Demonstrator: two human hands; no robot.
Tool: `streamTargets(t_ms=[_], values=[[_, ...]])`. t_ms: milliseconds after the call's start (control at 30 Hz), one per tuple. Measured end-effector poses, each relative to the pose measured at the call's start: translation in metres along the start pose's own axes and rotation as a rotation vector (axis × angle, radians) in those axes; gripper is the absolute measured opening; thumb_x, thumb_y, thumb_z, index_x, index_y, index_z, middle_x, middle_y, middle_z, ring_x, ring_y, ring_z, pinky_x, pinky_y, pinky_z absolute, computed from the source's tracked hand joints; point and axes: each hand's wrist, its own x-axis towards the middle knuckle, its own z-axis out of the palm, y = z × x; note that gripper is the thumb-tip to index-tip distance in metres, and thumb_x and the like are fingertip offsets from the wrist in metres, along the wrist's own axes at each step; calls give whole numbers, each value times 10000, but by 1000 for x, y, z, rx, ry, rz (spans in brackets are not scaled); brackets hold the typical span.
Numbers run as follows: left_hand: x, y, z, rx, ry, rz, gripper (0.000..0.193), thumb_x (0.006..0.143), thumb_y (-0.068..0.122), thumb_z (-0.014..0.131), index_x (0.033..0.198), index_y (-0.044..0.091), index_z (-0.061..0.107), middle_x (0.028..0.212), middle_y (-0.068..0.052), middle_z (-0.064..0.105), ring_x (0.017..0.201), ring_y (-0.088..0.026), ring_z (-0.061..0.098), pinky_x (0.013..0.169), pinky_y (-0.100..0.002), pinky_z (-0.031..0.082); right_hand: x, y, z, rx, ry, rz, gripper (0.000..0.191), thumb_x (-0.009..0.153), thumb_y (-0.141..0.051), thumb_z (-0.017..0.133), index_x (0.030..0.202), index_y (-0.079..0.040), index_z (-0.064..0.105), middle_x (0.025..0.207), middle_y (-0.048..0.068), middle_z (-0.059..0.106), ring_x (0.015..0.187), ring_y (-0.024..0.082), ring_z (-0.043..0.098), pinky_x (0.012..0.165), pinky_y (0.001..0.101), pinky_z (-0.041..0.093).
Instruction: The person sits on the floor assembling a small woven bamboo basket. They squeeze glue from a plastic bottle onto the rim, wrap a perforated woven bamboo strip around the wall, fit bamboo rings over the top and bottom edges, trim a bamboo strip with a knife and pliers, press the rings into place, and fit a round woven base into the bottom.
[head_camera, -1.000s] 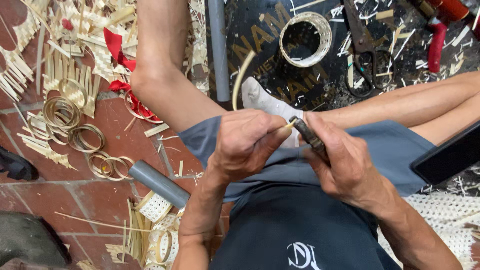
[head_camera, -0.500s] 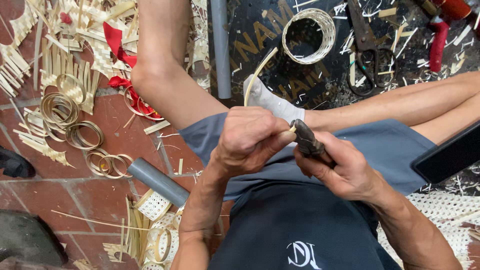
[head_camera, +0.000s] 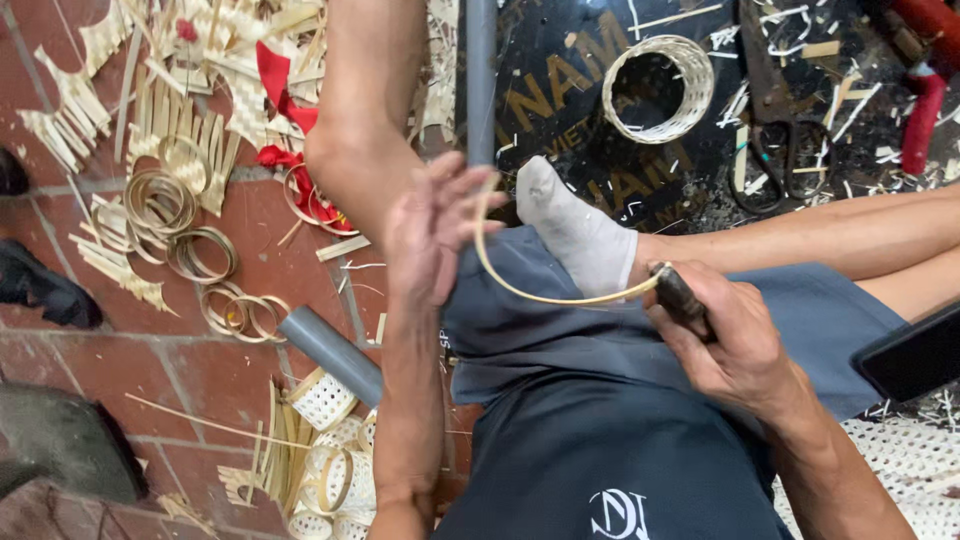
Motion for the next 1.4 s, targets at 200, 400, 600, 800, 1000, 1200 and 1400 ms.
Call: streamTargets(t_ms=[200, 400, 600, 800, 1000, 1200, 1400], values=[[19, 10, -13, -641, -146, -204, 339, 1193, 197, 496, 1473, 8, 515, 1192, -113, 674, 910, -167, 676, 773, -274, 556, -18, 17, -10, -66, -105, 98, 469, 834, 76, 683, 1277, 3, 550, 928, 112, 673, 723, 213, 661, 688, 327, 532], [-5, 40, 38, -904, -236, -153, 412, 1154, 403, 443, 1360, 62, 546, 833, -4, 603, 611, -90, 487, 526, -223, 347, -40, 44, 15, -139, 123, 215, 450, 954, 29, 695, 1374, -5, 537, 1016, 96, 679, 773, 171, 605, 738, 302, 510], [-22, 77, 32, -404, -345, 351, 303, 1168, 294, 503, 1350, 66, 587, 649, -6, 480, 512, -81, 359, 503, -245, 296, -24, 54, 10, -47, -57, 492, 519, 941, -9, 647, 1443, 14, 519, 1066, 117, 696, 923, 173, 651, 805, 300, 525], [-44, 63, 56, 497, -307, 368, 102, 1148, 105, 605, 1180, 16, 642, 754, -40, 615, 648, -87, 554, 607, -234, 458, 9, 4, -1, -246, 8, 368, 614, 905, 1, 681, 1482, 26, 473, 1141, 180, 695, 935, 291, 680, 833, 373, 551], [-39, 65, 90, 839, -441, 493, 82, 1007, 65, 718, 1015, -6, 678, 759, -68, 668, 645, -111, 639, 598, -272, 503, 47, -34, 0, -426, -23, -73, 647, 804, 48, 752, 1394, 80, 487, 1155, 259, 665, 996, 413, 682, 843, 470, 550], [-34, 69, 100, 877, -516, 584, 76, 1005, 55, 719, 1032, 3, 671, 849, -118, 690, 735, -227, 695, 666, -331, 540, 53, -42, 3, -408, -47, -39, 600, 816, 63, 744, 1363, 84, 500, 1021, 219, 662, 857, 374, 680, 721, 450, 543], [-34, 71, 101, 857, -599, 609, 82, 1018, 67, 718, 1027, 8, 661, 865, -115, 682, 765, -268, 696, 649, -338, 542, 37, -31, 5, -258, -47, -22, 512, 882, 41, 711, 1347, 59, 496, 1007, 183, 656, 842, 310, 672, 749, 402, 545]])
